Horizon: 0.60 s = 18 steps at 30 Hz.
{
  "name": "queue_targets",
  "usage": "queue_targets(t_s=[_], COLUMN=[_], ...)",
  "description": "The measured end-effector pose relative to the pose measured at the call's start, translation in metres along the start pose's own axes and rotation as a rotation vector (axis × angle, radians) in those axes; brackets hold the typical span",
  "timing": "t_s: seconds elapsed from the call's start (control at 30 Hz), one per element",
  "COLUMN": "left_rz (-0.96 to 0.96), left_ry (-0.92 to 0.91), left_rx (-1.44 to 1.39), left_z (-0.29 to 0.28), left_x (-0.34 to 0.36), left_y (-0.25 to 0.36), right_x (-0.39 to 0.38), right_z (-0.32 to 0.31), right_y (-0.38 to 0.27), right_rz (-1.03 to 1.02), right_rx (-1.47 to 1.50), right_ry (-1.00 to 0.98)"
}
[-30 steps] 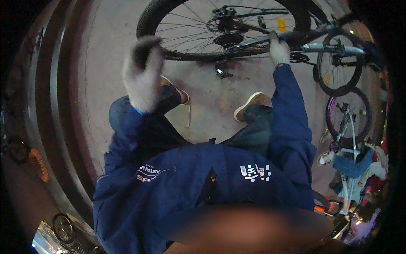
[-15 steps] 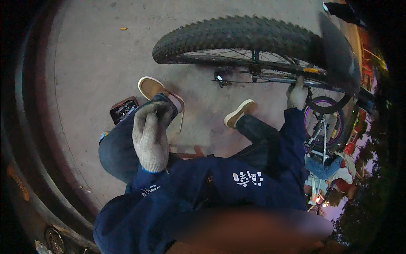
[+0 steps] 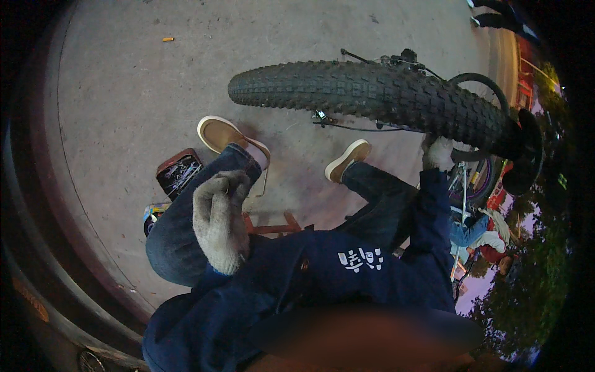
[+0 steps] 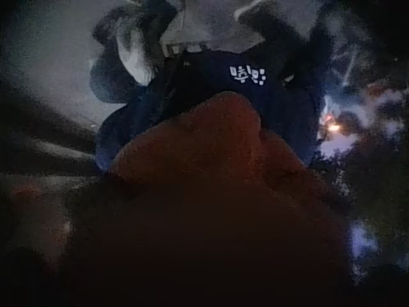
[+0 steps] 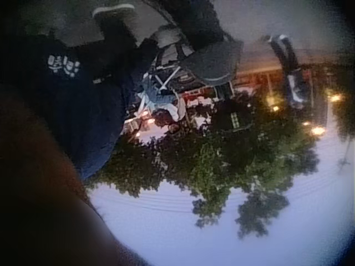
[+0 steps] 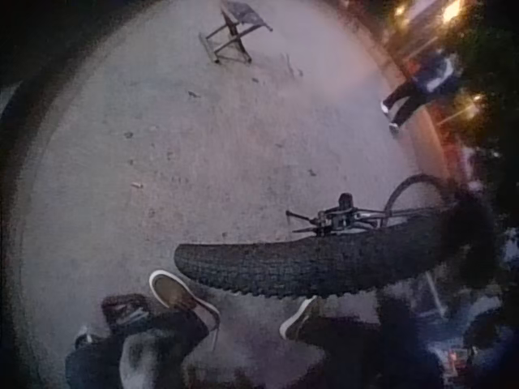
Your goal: The person sits on the floor and works on the rear derailleur and chain of a bicycle. They use a chain tool to remove a link, then reattach the chain and adjust the derailleur. A second person stands nearby holding a phone.
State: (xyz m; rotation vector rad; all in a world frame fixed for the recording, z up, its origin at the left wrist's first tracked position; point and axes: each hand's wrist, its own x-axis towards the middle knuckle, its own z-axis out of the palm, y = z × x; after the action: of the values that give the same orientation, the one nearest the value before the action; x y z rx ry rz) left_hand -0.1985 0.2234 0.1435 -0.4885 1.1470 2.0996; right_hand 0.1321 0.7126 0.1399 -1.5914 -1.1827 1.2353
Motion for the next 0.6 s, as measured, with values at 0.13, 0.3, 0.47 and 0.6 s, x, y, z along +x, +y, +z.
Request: queue_targets(t_s=[0.13,0.3,0.47,0.6], left_rz=[-0.011,-0.016,0.270,0.037], left_ry=[0.002,-0.027,-0.202,-0.231], left_rx=[0.079,-0.007,0.630,-0.125], left_z=[0.003,0.016,0.022,0.033], left_x=[-0.006,-0.025,-0.050,-0.067], left_y=[0.001,-0.004,-0.020,-0.038], right_x=[-0.030,-0.038,-0.030,-0.034], right_z=[0.019,0.034,0.037,0.040], right_y=[-0.018,-0.017,0.001,0.004], right_rz=[-0.302,-0.061,-0.510,-0.416], right_rx=[-0.847,-0.423,-0.807,-0.662], right_ry=[-0.076,0.046,0.016,0.034])
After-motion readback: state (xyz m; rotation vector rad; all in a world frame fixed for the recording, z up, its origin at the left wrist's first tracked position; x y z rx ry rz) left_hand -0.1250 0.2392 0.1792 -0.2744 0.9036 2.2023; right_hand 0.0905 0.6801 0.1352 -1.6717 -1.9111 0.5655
